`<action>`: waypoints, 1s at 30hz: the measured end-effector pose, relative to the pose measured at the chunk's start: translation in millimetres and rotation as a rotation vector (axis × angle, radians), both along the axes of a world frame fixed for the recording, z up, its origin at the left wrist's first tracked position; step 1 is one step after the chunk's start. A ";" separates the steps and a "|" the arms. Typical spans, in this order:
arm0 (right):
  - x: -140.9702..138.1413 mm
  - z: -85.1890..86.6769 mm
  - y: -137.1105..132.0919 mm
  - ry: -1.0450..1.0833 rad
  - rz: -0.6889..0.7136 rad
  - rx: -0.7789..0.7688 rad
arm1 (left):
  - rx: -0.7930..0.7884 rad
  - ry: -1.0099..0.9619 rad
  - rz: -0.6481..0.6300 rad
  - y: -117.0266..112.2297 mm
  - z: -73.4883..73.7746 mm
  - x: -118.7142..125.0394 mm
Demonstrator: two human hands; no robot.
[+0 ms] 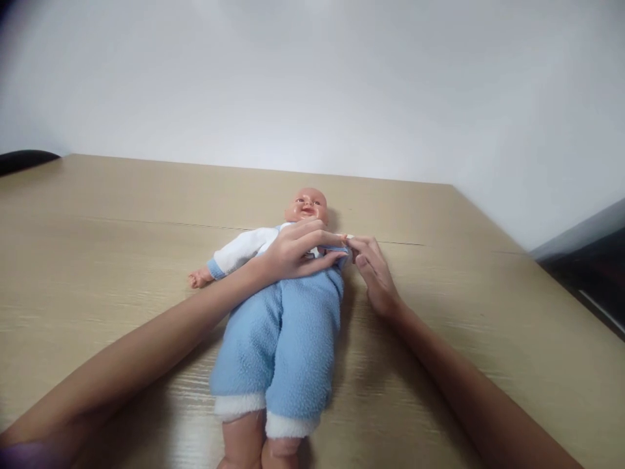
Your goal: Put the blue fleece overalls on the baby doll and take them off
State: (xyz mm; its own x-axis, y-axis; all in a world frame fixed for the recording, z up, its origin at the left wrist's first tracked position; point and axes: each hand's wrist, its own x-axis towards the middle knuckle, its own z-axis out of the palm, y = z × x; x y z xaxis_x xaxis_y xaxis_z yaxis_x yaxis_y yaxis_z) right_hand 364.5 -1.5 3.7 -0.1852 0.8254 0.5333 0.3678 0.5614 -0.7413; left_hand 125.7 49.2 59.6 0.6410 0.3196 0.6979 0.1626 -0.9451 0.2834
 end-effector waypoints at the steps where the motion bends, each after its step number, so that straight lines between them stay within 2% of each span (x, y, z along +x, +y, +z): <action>1: 0.0 1.7 -2.3 -0.026 0.003 0.011 | -0.035 -0.010 -0.011 -0.1 0.9 -0.3; 7: -0.9 5.6 -3.9 -0.127 -0.018 0.055 | -0.234 -0.153 -0.153 2.6 12.2 4.1; 12: -1.0 4.2 -4.7 -0.205 -0.070 0.158 | -0.583 -0.080 -0.168 9.5 20.6 8.7; 14: -3.8 4.8 -6.0 -0.214 -0.085 0.187 | -0.752 -0.070 -0.213 13.2 21.2 10.7; 16: -8.0 5.9 -7.7 -0.211 -0.079 0.201 | -0.892 -0.099 -0.269 17.8 20.0 13.7; 18: -12.5 6.9 -9.7 -0.200 -0.067 0.216 | -0.964 -0.153 -0.271 23.1 17.6 17.5; 21: -17.1 7.0 -12.4 -0.179 -0.074 0.212 | -0.965 -0.194 -0.201 29.3 12.6 23.1; 24: -18.3 4.9 -13.6 -0.114 -0.085 0.155 | -0.907 -0.141 -0.147 30.5 8.3 26.0; 30: -17.7 -0.4 -15.4 0.179 -0.163 -0.126 | -0.549 0.030 0.040 27.3 -0.5 25.6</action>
State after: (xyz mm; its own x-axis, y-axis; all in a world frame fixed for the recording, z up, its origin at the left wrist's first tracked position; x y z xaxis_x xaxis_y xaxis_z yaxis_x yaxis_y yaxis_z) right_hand 346.7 -16.9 3.3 0.0437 0.8987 0.4365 0.3023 0.4045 -0.8631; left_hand 151.3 76.5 59.1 0.6376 0.6561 0.4036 0.2113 -0.6528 0.7275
